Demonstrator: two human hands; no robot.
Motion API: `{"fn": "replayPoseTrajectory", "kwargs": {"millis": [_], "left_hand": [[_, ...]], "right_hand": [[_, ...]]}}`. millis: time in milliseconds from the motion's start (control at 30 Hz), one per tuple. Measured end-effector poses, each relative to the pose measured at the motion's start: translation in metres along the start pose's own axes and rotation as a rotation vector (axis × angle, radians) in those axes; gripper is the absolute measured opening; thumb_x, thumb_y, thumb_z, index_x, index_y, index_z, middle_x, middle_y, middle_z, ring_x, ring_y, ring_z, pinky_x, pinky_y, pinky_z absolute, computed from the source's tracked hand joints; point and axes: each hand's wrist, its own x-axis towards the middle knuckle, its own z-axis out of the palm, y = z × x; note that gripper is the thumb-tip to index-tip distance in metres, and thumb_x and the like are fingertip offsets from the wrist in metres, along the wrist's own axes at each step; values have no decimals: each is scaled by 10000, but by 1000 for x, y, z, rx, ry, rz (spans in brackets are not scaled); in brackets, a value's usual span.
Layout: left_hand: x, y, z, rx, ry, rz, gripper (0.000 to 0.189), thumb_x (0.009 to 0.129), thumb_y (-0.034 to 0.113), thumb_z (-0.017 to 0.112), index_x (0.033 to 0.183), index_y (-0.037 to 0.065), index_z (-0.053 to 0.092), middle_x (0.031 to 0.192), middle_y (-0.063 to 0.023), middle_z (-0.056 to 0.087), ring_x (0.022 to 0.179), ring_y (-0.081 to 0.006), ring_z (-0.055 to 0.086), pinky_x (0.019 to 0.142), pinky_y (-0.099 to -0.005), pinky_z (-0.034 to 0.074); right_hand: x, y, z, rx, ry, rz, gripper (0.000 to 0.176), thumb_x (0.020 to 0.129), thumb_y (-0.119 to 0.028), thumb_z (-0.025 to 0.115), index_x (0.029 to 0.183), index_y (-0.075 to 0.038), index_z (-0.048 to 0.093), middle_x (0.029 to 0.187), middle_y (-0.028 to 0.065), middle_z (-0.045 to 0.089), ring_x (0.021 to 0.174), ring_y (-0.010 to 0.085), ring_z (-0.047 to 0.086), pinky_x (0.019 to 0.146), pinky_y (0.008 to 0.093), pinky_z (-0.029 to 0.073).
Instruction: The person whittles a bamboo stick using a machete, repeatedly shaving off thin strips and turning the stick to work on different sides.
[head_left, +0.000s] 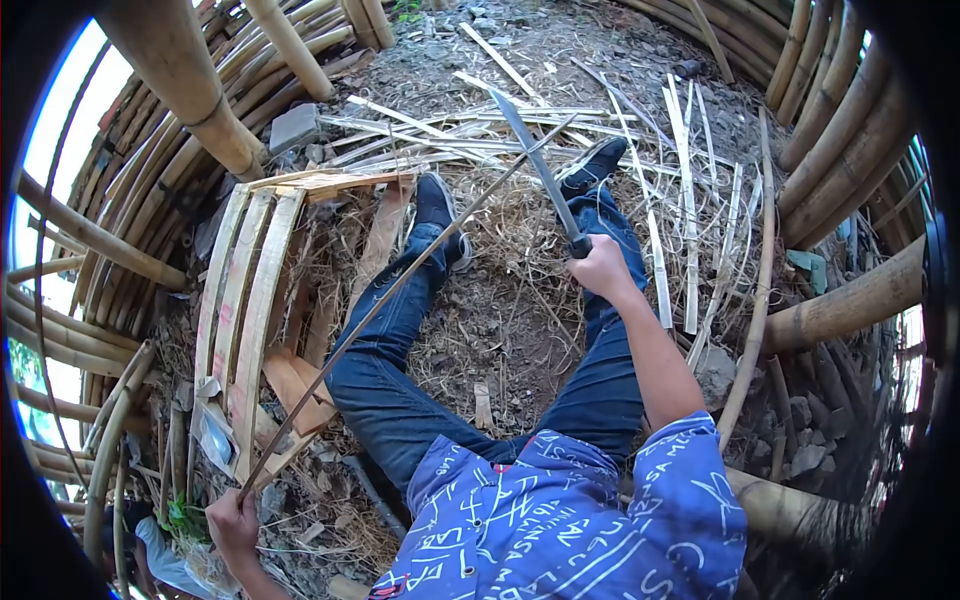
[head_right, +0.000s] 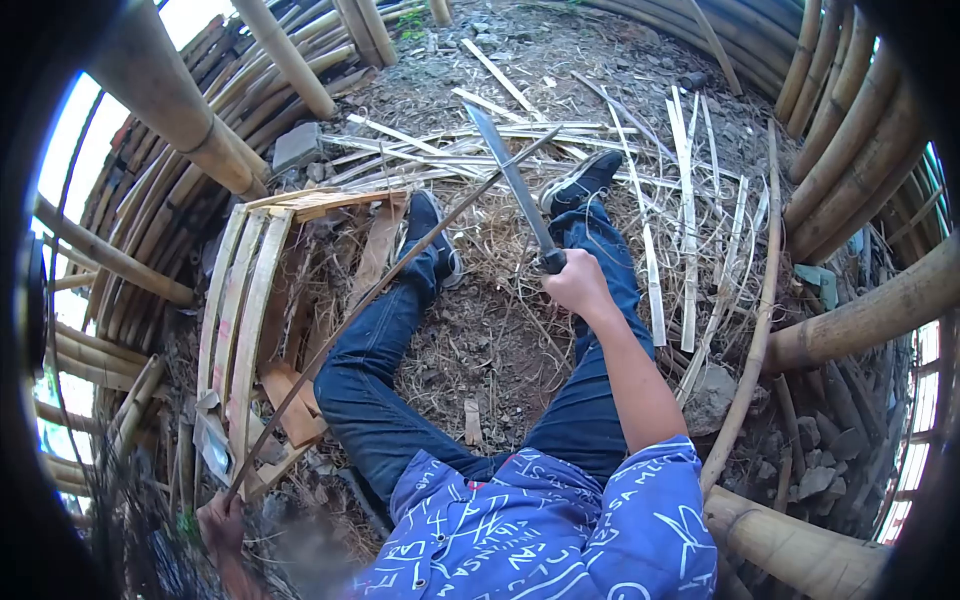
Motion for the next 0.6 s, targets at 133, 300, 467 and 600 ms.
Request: {"fn": "replayPoseTrajectory", "kwargs": {"millis": [133,300,467,600], "left_hand": [[9,10,-7,76,0,36,234,863,128,664,717,-8,541,621,-216,541,587,-430,551,538,-483,398],[13,24,-18,78,-15,-29,243,866,158,673,729,-7,559,619,-212,555,582,-427,557,542,-481,403],[17,56,-13,148,-76,-51,249,865,193,685,736,8,580,619,-201,573,579,-419,564,552,-479,411],[25,61,-11,147,-37,17,240,866,203,687,744,19,593,612,-185,582,571,-409,569,552,-481,412]], "right_hand": [[-2,2,7,-370,165,-61,281,732,-202,646,917,6,686,906,247,698,892,395,689,825,471,543],[-15,5,22,-419,160,-2,289,720,-200,658,895,29,677,900,274,691,898,435,677,839,478,544],[-26,-2,48,-196,-42,-14,319,709,-214,654,920,22,689,903,272,693,910,424,677,849,475,536],[-38,-30,56,-285,-97,-92,275,715,-207,653,912,-22,698,897,242,700,897,409,681,853,477,533]]}}
